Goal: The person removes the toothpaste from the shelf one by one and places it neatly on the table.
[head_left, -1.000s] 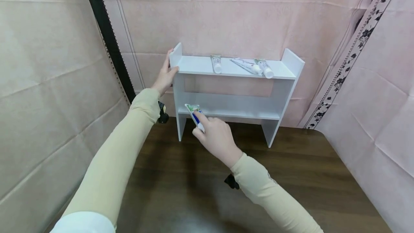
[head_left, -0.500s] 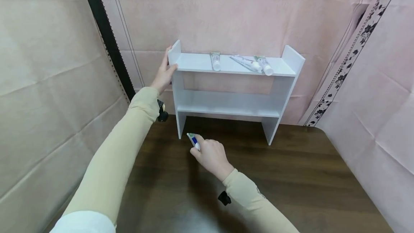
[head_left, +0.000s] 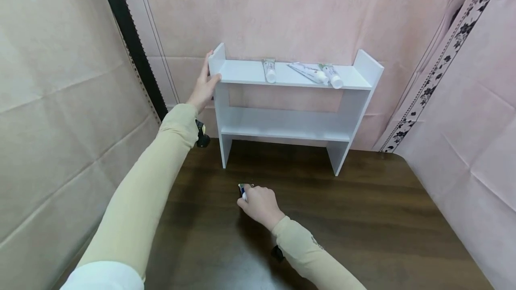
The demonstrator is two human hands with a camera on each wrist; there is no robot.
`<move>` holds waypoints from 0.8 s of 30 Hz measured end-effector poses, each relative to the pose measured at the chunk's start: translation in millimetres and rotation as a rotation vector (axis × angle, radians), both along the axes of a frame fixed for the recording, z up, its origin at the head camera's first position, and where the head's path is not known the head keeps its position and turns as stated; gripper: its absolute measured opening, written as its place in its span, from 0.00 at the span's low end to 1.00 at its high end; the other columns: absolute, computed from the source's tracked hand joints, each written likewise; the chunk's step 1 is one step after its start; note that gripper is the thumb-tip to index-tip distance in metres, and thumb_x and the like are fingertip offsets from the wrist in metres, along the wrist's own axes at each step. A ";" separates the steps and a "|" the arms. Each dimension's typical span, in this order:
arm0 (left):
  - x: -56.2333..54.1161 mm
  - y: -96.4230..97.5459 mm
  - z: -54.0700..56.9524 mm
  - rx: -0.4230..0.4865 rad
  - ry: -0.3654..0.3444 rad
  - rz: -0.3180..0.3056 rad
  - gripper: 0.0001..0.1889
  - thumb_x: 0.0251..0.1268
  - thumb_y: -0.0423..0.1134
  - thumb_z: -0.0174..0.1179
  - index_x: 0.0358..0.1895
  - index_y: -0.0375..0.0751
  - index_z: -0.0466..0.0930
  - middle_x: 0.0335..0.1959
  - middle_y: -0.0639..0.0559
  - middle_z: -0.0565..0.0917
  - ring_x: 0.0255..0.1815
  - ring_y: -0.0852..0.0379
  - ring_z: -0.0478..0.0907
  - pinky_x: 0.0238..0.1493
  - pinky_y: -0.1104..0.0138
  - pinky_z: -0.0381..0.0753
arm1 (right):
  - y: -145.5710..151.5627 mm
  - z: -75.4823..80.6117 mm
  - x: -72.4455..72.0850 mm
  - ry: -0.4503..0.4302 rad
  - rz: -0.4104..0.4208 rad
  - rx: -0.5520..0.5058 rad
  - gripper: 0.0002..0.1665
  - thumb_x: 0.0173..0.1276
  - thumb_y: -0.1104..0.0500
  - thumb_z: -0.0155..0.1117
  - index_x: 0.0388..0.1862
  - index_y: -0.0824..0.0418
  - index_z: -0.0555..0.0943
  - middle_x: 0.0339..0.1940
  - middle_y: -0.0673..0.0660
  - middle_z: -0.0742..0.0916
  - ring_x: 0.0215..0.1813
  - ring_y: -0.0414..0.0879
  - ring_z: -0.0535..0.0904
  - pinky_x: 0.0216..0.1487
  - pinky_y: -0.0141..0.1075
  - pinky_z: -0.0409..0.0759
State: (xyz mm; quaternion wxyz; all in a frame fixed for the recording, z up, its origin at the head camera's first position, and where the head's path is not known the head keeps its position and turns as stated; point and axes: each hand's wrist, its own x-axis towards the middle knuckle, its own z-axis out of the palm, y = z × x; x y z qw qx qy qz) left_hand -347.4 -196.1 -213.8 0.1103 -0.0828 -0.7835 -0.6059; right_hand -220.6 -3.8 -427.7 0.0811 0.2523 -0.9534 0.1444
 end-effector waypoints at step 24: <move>0.2 0.5 -2.0 0.013 0.022 0.010 0.37 0.72 0.37 0.40 0.77 0.70 0.37 0.81 0.57 0.41 0.76 0.49 0.51 0.73 0.48 0.56 | -20.4 -35.0 33.2 -0.072 0.022 0.426 0.40 0.67 0.43 0.59 0.70 0.66 0.68 0.08 0.48 0.76 0.13 0.40 0.64 0.15 0.35 0.64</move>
